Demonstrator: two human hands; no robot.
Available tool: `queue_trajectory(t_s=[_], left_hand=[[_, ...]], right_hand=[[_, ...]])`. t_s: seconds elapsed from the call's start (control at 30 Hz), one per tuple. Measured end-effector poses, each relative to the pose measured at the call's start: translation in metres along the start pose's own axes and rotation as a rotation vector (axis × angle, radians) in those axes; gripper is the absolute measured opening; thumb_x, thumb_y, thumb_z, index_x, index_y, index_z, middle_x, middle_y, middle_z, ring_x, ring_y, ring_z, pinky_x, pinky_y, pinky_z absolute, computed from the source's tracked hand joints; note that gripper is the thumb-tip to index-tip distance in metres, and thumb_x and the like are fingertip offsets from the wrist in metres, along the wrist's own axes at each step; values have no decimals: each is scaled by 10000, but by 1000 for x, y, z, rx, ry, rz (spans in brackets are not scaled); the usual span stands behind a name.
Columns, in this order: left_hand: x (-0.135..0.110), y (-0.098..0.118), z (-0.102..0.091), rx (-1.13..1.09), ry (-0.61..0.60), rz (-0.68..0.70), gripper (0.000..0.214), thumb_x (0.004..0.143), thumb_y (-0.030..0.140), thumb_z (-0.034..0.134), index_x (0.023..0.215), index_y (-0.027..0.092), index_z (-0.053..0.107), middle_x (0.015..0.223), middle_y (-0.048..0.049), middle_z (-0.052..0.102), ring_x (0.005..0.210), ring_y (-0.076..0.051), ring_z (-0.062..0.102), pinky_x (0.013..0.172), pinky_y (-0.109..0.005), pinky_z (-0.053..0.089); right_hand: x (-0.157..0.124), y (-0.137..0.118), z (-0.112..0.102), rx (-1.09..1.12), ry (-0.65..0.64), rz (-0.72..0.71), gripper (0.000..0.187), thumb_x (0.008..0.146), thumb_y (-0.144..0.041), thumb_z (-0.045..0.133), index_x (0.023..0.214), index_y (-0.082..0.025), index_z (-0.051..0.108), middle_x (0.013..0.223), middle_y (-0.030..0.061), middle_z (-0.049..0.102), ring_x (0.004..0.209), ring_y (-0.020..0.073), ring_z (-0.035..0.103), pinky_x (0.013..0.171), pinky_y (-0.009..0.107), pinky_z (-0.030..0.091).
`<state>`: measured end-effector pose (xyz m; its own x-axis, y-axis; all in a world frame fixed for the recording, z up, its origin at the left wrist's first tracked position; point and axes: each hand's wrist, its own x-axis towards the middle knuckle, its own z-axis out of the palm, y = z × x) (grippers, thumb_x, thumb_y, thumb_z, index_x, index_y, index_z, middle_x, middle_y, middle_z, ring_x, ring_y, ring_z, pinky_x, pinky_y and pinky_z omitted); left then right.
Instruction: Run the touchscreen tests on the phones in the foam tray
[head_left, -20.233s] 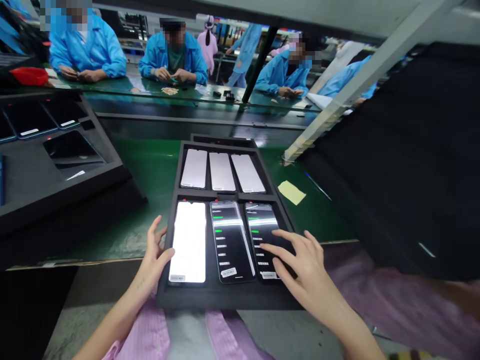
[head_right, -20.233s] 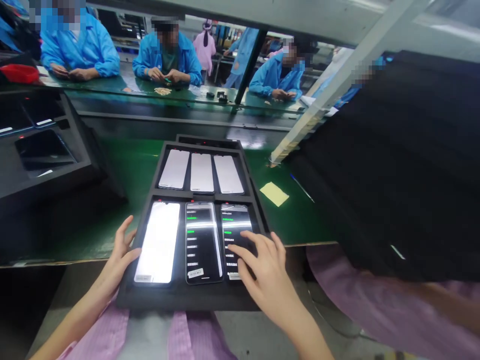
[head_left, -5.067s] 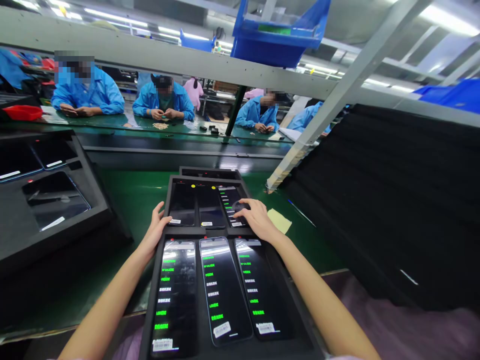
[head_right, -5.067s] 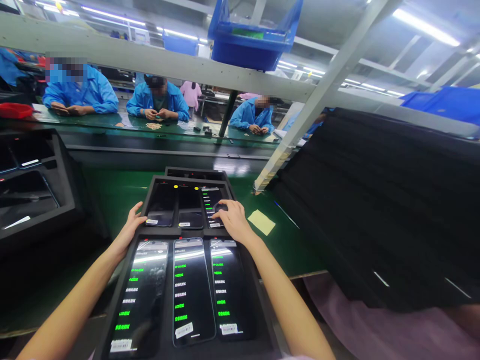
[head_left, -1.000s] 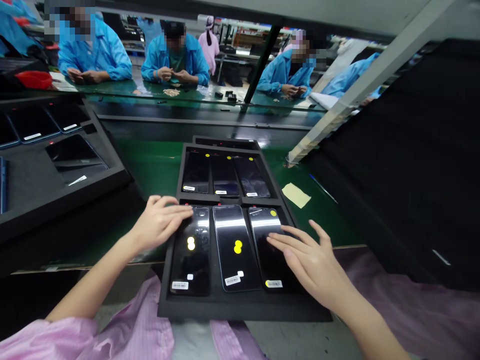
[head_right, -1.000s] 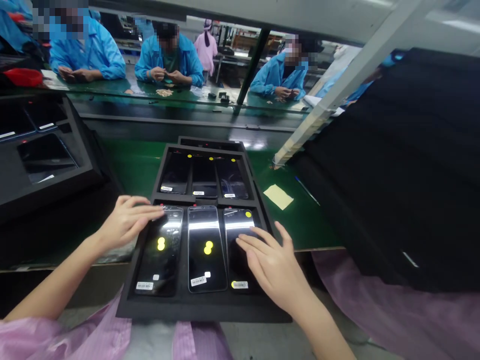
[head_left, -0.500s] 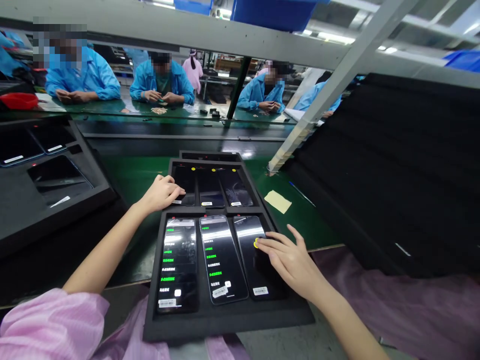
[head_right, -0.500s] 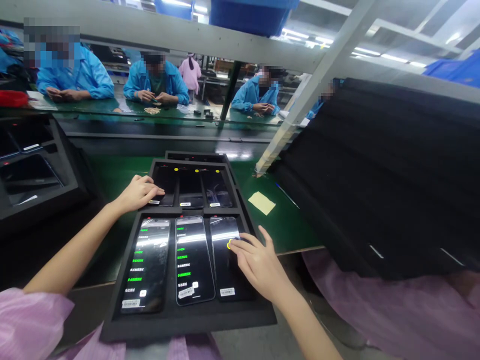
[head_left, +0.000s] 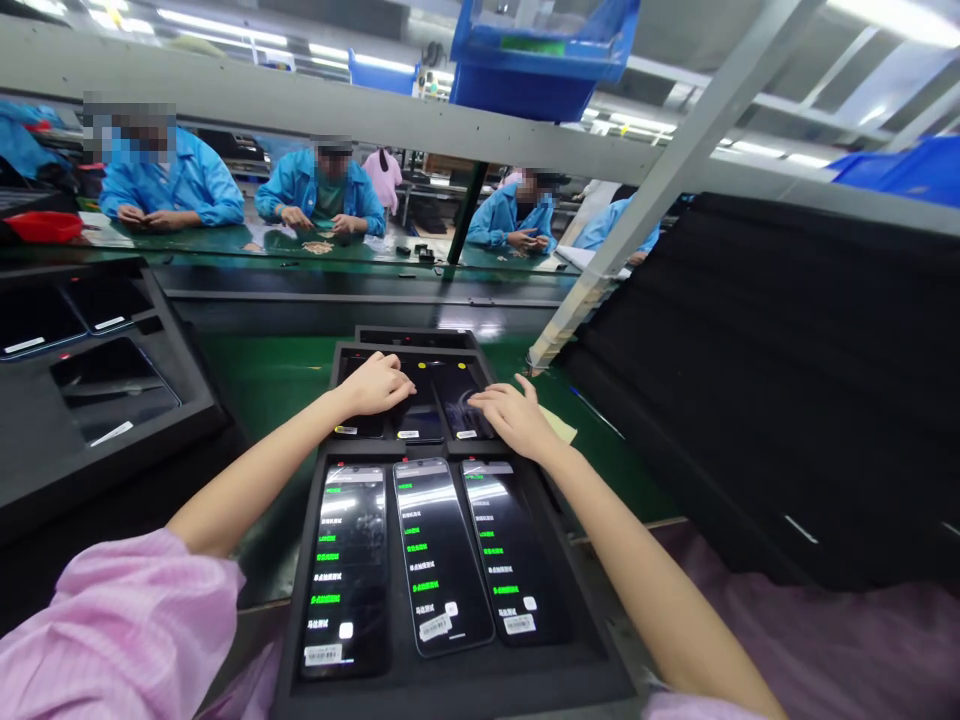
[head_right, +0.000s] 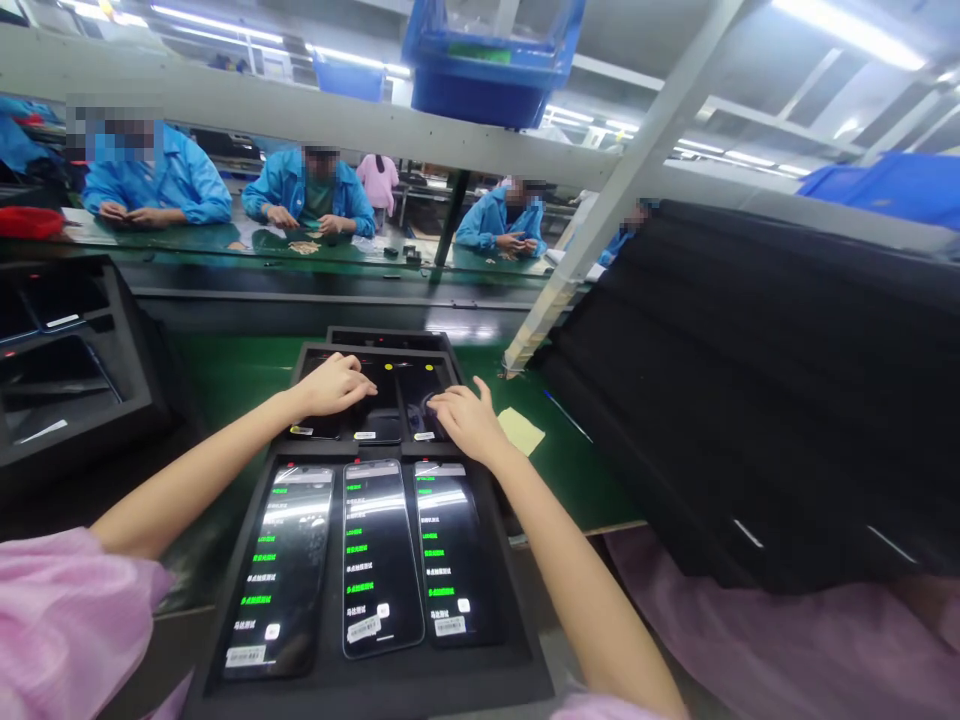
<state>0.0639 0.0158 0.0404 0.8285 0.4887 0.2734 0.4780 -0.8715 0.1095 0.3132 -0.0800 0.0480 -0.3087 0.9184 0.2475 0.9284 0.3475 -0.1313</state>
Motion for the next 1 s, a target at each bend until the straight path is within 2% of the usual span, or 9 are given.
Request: queue_trajectory(t_s=[0.13, 0.33, 0.5, 0.6, 0.7, 0.8, 0.87, 1.0], left_hand=[[7, -1, 9, 5, -21, 41, 382, 898, 263, 350, 849, 180, 719, 898, -32, 730, 819, -187, 482, 728, -328, 277], [5, -3, 13, -11, -26, 21, 385, 903, 266, 341, 885, 185, 717, 930, -31, 726, 835, -188, 489, 741, -324, 283], [4, -1, 7, -23, -9, -35, 374, 897, 266, 349, 890, 199, 718, 903, -20, 731, 823, -186, 501, 750, -323, 306], [-6, 1, -3, -16, 70, -136, 429, 916, 271, 284, 956, 192, 704, 972, -26, 720, 839, -201, 500, 751, -344, 322], [-28, 5, -14, -66, 266, -288, 457, 922, 286, 248, 1015, 198, 686, 1036, -18, 703, 841, -203, 508, 764, -362, 352], [-62, 15, -20, -130, 462, -410, 481, 921, 313, 231, 994, 208, 695, 1018, -22, 709, 841, -198, 529, 779, -370, 381], [-88, 25, -22, -152, 520, -472, 496, 920, 330, 224, 980, 206, 700, 1009, -31, 711, 843, -198, 543, 777, -373, 397], [-144, 52, -18, -215, 526, -546, 480, 915, 354, 244, 955, 237, 708, 976, -19, 719, 858, -196, 561, 783, -370, 424]], right_hand=[[18, 3, 14, -18, -69, -8, 435, 884, -219, 253, 944, -261, 681, 1042, -4, 684, 1068, 202, 531, 1062, 562, 164], [17, 4, 20, -15, -67, -8, 445, 892, -233, 244, 937, -256, 686, 1038, -9, 685, 1068, 202, 526, 1071, 546, 153], [15, 4, 17, 4, -31, -2, 450, 893, -236, 237, 935, -274, 684, 1038, -11, 685, 1071, 201, 526, 1064, 545, 165], [14, 1, 13, 46, 26, 13, 460, 901, -242, 222, 944, -282, 678, 1054, -13, 680, 1088, 200, 521, 1061, 542, 171], [19, -9, 12, 58, 9, -41, 452, 904, -244, 226, 970, -279, 671, 1071, -10, 674, 1104, 199, 514, 1062, 533, 177], [29, -26, 15, 41, -59, -135, 437, 902, -234, 240, 995, -270, 666, 1095, -13, 665, 1127, 198, 500, 1069, 522, 174], [35, -36, 16, 29, -90, -176, 433, 900, -226, 245, 1001, -270, 664, 1107, -15, 659, 1136, 196, 494, 1071, 519, 175], [28, -45, 11, 34, -58, -178, 432, 908, -228, 240, 1025, -269, 654, 1117, -13, 655, 1135, 189, 501, 1077, 511, 177]])
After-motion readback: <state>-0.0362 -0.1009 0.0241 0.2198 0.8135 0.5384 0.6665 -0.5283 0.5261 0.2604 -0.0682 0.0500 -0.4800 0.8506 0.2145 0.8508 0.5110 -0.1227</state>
